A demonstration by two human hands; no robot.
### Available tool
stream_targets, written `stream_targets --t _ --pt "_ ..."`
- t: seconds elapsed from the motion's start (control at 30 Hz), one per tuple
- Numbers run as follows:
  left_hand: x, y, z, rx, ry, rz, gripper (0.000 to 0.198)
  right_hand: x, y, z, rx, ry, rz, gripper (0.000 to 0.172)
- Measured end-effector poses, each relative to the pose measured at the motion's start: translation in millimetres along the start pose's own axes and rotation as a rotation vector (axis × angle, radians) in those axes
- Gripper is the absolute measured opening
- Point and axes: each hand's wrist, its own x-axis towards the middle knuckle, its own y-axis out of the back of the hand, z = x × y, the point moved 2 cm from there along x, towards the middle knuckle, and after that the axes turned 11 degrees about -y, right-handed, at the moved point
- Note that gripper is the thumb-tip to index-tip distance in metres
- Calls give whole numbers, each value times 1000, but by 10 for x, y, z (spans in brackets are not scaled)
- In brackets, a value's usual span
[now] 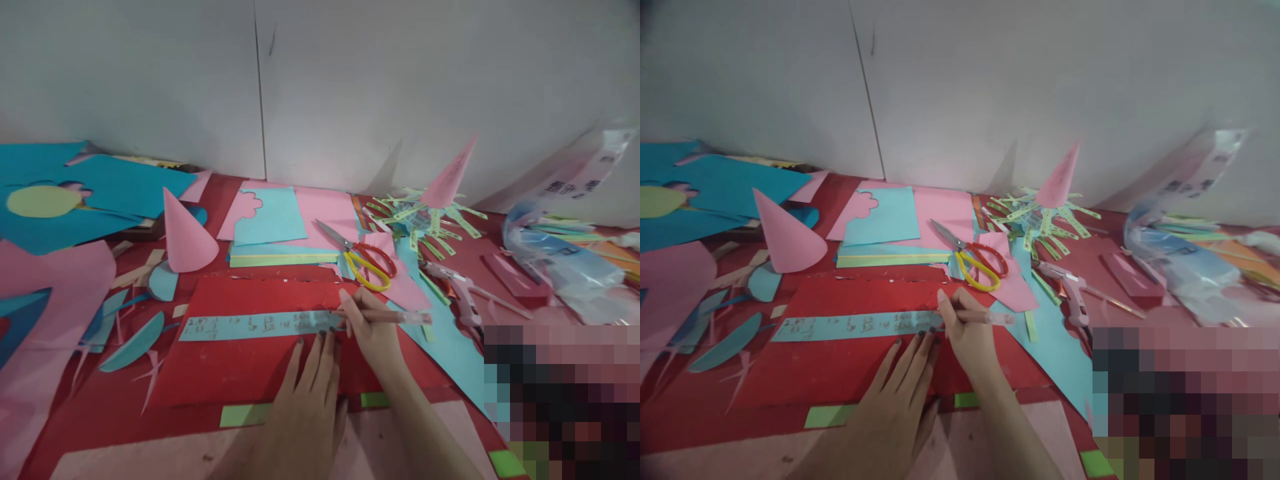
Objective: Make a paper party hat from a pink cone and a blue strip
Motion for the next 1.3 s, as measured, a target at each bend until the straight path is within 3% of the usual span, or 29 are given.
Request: stream_targets --t 0.23,0.6,1.3 --pt "1 -2 2 -8 17 19 43 6 -8 4 19 -10 -4 33" --pt "-25 -57 16 -36 31 -43 44 14 -5 87 7 -32 59 35" --pt "18 21 -19 -23 7 -18 43 -2 2 80 -123 21 69 34"
